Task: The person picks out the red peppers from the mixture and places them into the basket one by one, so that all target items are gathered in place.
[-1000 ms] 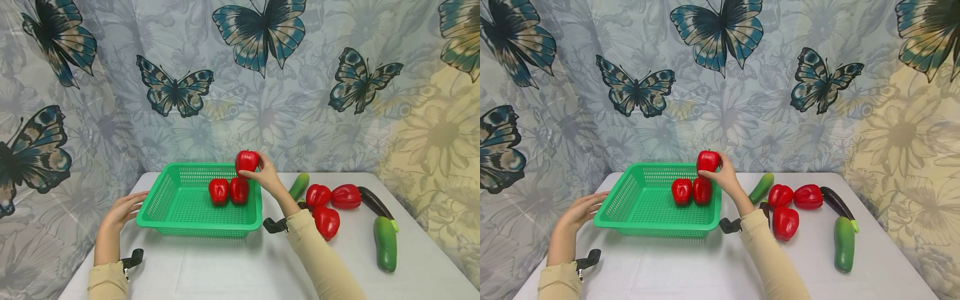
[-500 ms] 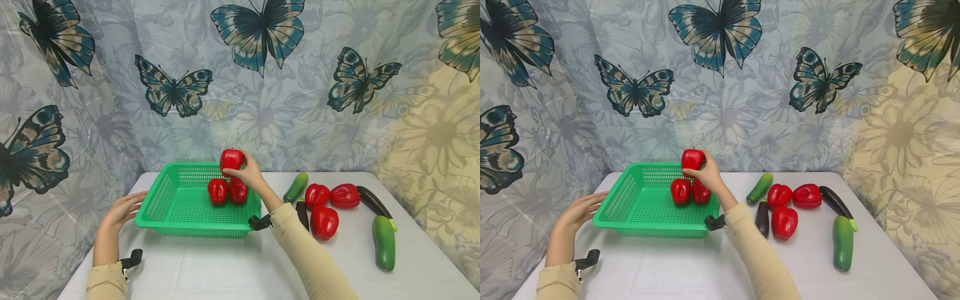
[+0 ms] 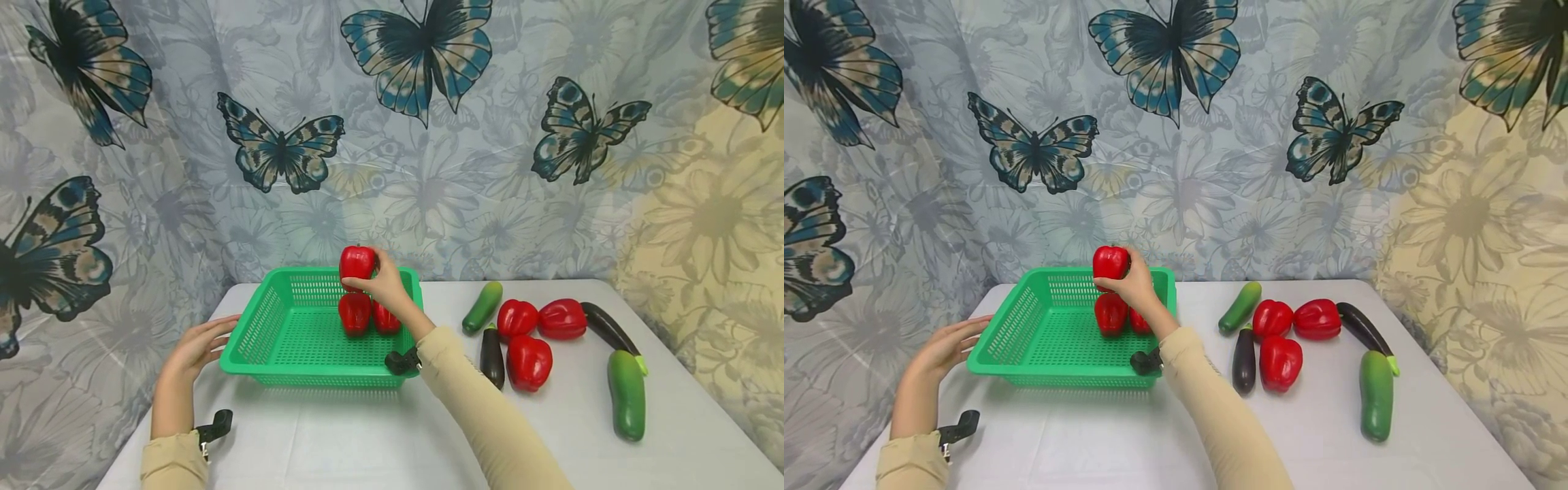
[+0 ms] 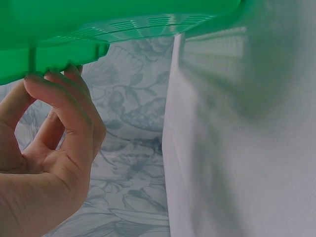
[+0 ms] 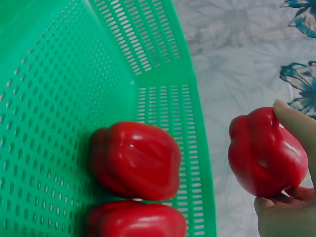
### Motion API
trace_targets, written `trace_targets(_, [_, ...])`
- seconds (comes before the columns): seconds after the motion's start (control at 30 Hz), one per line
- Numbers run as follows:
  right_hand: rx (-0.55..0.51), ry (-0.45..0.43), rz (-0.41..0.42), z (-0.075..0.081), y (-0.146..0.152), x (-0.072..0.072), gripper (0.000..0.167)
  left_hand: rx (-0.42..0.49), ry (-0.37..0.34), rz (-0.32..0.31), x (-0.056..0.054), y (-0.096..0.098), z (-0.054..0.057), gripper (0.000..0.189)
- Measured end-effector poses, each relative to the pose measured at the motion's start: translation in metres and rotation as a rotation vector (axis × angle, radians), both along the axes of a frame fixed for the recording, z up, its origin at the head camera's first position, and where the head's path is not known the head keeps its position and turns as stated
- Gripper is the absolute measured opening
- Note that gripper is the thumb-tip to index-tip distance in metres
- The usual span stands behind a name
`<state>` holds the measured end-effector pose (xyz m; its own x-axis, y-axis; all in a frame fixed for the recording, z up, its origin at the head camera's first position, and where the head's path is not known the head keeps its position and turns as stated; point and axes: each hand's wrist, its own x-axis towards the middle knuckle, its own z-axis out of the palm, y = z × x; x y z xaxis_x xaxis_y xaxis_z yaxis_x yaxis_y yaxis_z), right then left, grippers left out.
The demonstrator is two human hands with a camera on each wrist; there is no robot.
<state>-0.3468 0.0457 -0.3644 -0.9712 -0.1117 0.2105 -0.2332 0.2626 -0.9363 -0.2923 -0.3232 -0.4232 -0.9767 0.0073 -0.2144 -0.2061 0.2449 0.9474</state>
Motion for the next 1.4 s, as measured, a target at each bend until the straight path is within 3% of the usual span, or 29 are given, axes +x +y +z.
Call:
trace_targets(0.3, [0.038, -0.019, -0.009, -0.005, -0.017, -0.006, 0.082, 0.007, -0.002, 0.002, 0.000, 0.001, 0.002, 0.050])
trace_targets(0.97, [0.121, -0.106, 0.068, -0.017, -0.044, -0.013, 0.080, 0.036, 0.011, 0.007, 0.001, 0.000, 0.000, 0.026])
trace_targets(1.4, [0.208, -0.119, 0.170, -0.023, -0.051, -0.013, 0.082, 0.022, 0.013, -0.012, 0.004, 0.000, 0.003, 0.034])
